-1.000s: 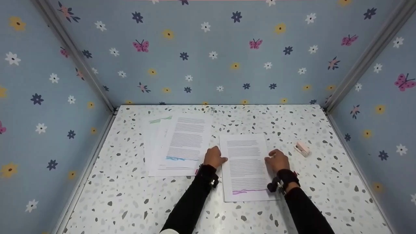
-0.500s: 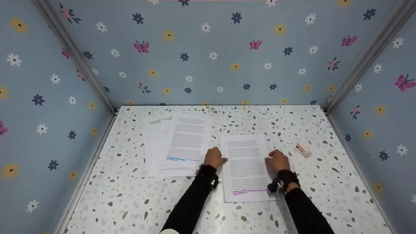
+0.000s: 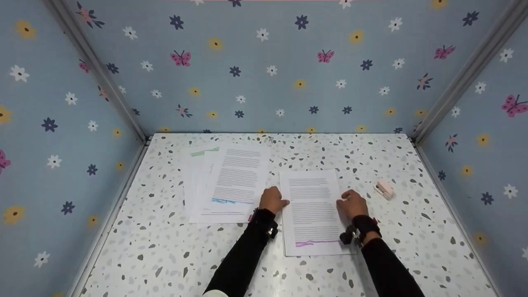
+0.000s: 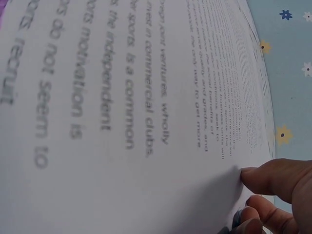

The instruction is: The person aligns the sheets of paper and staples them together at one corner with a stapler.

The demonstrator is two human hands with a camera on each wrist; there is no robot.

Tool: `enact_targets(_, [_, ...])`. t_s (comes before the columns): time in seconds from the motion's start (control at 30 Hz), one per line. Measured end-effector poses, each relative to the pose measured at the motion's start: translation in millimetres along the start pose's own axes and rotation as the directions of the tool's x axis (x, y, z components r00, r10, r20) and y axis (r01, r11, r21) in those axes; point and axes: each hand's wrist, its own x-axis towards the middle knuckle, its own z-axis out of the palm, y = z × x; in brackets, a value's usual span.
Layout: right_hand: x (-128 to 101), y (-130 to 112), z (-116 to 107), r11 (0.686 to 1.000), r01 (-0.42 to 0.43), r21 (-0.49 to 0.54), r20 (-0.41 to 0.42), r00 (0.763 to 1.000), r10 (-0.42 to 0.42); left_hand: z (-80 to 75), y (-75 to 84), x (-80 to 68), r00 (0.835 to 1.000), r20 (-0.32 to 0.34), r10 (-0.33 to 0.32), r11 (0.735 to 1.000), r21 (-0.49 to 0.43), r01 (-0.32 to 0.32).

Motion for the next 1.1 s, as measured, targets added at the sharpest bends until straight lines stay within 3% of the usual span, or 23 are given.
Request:
enact_targets(0.33, [-0.1, -0.5, -1.6, 1.0, 0.026, -0.011, 0.001, 1.0, -0.026, -0.8, -1.4, -1.6, 0.999, -0.013, 0.046, 0.999, -0.007, -0.046])
enact_targets(0.63, [-2.2, -6.5, -8.6, 0.998, -0.042, 0.044, 0.015, 0.999, 0.041, -7.1, -6.2, 2.5, 1.0, -0.011, -0.005, 0.997, -0.076, 0.004])
enact_targets(0.73, [-0.8, -11.0, -12.6, 0.999, -0.007, 0.048, -0.014, 1.0, 0.008, -21.0, -6.3, 5.7, 0.999, -0.027, -0.037, 0.997, -0.072, 0.035])
enact_targets(0.9, [0.2, -32.2, -17.5, 0.995, 0.084, 0.055, -0.063, 0.995, -0.08, -57.4, -2.4, 13.3, 0.991, -0.078, -0.112, 0.993, -0.034, 0.109])
enact_targets(1.1, [1.3, -75.4, -7.3, 0.982, 0.123, 0.143, -0.049, 0.992, -0.117, -93.1, -18.4, 25.2, 0.967, -0.168, -0.189, 0.982, -0.029, 0.186])
